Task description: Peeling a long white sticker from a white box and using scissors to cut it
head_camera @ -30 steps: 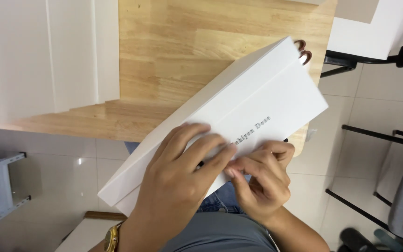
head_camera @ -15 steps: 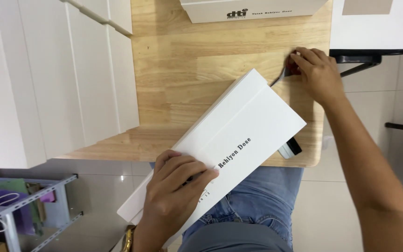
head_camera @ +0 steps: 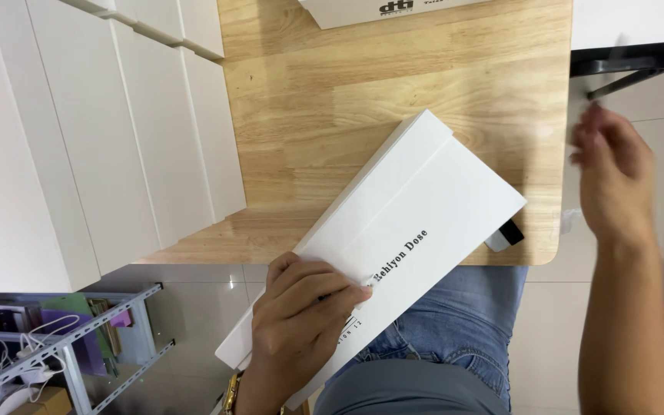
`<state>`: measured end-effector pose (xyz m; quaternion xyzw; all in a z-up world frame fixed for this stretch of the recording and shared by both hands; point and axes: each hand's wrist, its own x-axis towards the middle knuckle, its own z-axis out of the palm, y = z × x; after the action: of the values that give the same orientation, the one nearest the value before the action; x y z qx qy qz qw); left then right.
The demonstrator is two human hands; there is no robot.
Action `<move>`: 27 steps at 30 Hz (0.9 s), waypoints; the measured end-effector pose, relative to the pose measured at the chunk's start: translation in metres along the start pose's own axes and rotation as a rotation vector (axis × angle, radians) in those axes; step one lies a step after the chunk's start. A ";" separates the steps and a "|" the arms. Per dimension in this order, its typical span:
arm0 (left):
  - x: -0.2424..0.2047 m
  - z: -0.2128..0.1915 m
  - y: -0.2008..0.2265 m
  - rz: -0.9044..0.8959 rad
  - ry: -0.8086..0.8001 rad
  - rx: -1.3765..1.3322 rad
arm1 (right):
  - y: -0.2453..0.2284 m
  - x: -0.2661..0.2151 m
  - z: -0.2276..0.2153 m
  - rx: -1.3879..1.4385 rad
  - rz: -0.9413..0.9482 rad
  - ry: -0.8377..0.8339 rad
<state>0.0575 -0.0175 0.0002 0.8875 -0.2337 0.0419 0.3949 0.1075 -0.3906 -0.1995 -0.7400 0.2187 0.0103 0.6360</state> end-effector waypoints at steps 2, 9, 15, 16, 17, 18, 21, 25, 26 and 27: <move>-0.001 0.000 -0.001 -0.001 -0.010 0.003 | -0.018 -0.038 -0.007 0.305 0.157 0.000; 0.002 -0.001 -0.001 0.009 -0.026 -0.005 | -0.108 -0.149 0.016 0.355 0.499 -1.074; 0.001 -0.002 0.001 0.001 -0.030 0.009 | -0.108 -0.142 0.058 0.452 0.450 -1.487; 0.001 -0.002 0.001 -0.003 -0.029 0.010 | -0.107 -0.142 0.060 0.452 0.453 -1.490; 0.001 -0.002 0.001 0.005 -0.034 0.005 | -0.106 -0.142 0.061 0.479 0.462 -1.477; 0.001 -0.003 0.000 0.017 -0.043 -0.002 | -0.106 -0.142 0.064 0.510 0.469 -1.460; 0.002 -0.004 0.002 0.007 -0.056 0.011 | -0.099 -0.147 0.066 0.590 0.477 -1.425; 0.003 -0.002 0.002 0.007 -0.042 0.026 | -0.097 -0.149 0.067 0.576 0.497 -1.416; 0.002 -0.002 0.001 0.009 -0.043 0.028 | -0.096 -0.149 0.067 0.585 0.507 -1.408; 0.002 -0.002 0.001 0.011 -0.043 0.030 | -0.095 -0.150 0.067 0.594 0.517 -1.399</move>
<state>0.0591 -0.0175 0.0030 0.8927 -0.2465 0.0286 0.3762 0.0217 -0.2714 -0.0791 -0.2878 -0.0725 0.5599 0.7736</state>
